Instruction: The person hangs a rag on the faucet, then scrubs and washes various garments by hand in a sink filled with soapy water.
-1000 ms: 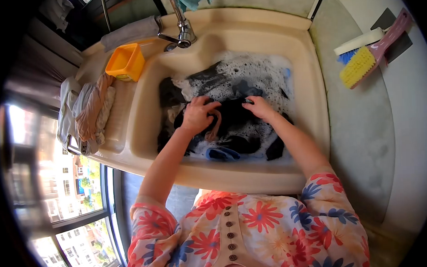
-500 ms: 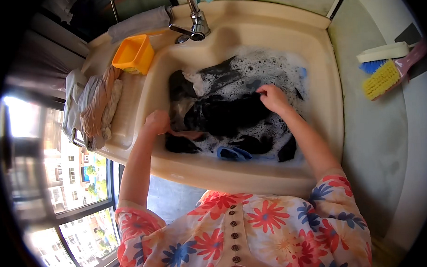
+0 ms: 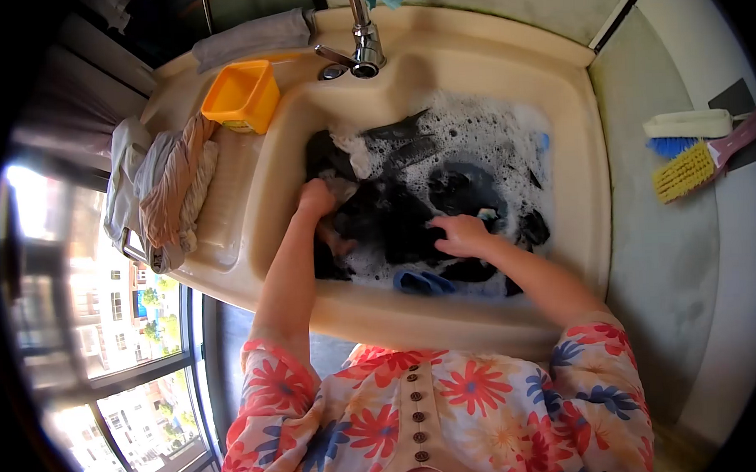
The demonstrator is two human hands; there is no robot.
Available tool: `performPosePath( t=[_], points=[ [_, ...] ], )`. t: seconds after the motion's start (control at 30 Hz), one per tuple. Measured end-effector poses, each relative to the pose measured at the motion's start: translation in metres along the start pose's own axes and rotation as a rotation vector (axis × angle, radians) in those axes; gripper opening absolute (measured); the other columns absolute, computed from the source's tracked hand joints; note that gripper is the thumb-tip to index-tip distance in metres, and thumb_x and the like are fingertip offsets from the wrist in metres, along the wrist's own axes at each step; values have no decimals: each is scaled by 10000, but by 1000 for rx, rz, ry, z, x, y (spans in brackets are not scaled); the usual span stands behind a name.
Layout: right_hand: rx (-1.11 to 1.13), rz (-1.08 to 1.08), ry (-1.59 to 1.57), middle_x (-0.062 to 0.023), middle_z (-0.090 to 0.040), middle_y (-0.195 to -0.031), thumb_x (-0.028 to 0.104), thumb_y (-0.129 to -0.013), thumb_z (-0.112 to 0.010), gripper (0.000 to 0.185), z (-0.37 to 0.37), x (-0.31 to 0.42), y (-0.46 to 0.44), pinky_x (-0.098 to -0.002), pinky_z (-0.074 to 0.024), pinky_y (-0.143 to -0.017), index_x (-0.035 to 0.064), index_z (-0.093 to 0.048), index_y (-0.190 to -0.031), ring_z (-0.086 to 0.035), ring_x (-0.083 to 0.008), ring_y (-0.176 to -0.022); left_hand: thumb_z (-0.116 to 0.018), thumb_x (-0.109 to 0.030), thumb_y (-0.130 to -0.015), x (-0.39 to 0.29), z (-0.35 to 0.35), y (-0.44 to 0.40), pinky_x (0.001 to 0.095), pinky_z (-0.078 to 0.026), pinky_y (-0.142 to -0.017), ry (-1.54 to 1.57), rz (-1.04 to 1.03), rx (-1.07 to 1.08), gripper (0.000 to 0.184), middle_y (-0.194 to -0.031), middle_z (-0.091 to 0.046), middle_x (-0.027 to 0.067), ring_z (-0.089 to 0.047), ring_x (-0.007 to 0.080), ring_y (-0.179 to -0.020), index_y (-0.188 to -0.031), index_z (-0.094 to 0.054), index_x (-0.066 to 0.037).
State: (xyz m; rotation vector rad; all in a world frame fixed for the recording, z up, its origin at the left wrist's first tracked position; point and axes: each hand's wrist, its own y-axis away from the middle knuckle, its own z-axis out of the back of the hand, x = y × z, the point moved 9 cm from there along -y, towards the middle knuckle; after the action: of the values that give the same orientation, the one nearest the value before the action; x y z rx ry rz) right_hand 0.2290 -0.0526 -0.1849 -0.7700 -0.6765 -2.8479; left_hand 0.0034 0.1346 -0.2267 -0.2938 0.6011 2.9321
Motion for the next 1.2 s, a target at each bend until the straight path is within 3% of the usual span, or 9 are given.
performPosePath(
  t=[0.23,0.37,0.53,0.77,0.93,1.03,1.07,1.17,1.2],
  points=[
    [294,149,-214,-128,-637,-892,276,-696,-660,454,22,-4,-21,-322,-476,-721,61,-555,-1080,-615,-233,-806,-567,-65,-684,-31,63,45,268,-451,-597,1375,-98,161,93,-675,-588,86,-556,158,-605,-741,-605,-2],
    [-185,194,-559,-116,-622,-957,233,-710,-673,433,81,33,-58,-317,-464,-765,54,-549,-1084,-606,-217,-835,-535,-19,-697,-65,131,74,235,-432,-631,1919,-352,88,54,-697,-581,65,-532,144,-602,-728,-560,17],
    [-437,400,-679,-100,-593,-1039,221,-763,-636,382,105,105,-62,-300,-443,-810,28,-536,-1077,-581,-186,-895,-551,-38,-736,-129,204,115,244,-427,-702,1895,-593,166,115,-789,-600,85,-558,146,-735,-822,-576,34],
    [-191,79,-1568,-44,-606,-902,38,-737,-506,289,119,17,-38,-272,-469,-745,16,-568,-1018,-582,-144,-793,-589,-128,-779,-151,194,105,230,-419,-740,1652,-657,146,388,-900,-606,87,-561,144,-823,-1113,-489,43],
    [-136,-407,-1193,-76,-606,-877,147,-785,-522,274,61,-154,-17,-301,-480,-673,3,-564,-1014,-585,-162,-737,-644,-127,-706,-119,61,34,257,-448,-687,1036,-457,65,357,-822,-625,72,-560,118,-743,-1027,-581,15],
    [-480,-535,-1042,-78,-611,-845,248,-803,-549,303,96,-139,4,-329,-471,-664,9,-569,-988,-586,-187,-727,-657,-326,-665,-140,19,37,342,-483,-681,515,-390,-51,457,-841,-635,139,-615,262,-754,-1027,-597,-53],
    [-666,-304,-683,-86,-616,-810,318,-799,-569,334,81,-178,-36,-339,-463,-669,26,-574,-961,-590,-195,-752,-652,-364,-656,-165,19,58,372,-480,-715,223,-469,-148,471,-900,-624,172,-601,328,-807,-1023,-605,-72],
    [-537,-352,-124,-157,-609,-857,410,-805,-524,347,42,-127,-57,-373,-451,-679,92,-602,-918,-570,-313,-799,-637,-350,-686,-203,-16,68,371,-478,-734,33,-489,92,423,-903,-635,148,-607,297,-828,-985,-615,-51],
    [-421,-349,-79,-160,-612,-849,392,-807,-523,331,45,-116,-53,-367,-455,-662,84,-611,-890,-579,-307,-779,-626,-357,-703,-196,-23,63,374,-477,-739,314,-456,226,407,-902,-637,131,-605,282,-839,-968,-621,-49]
  ],
)
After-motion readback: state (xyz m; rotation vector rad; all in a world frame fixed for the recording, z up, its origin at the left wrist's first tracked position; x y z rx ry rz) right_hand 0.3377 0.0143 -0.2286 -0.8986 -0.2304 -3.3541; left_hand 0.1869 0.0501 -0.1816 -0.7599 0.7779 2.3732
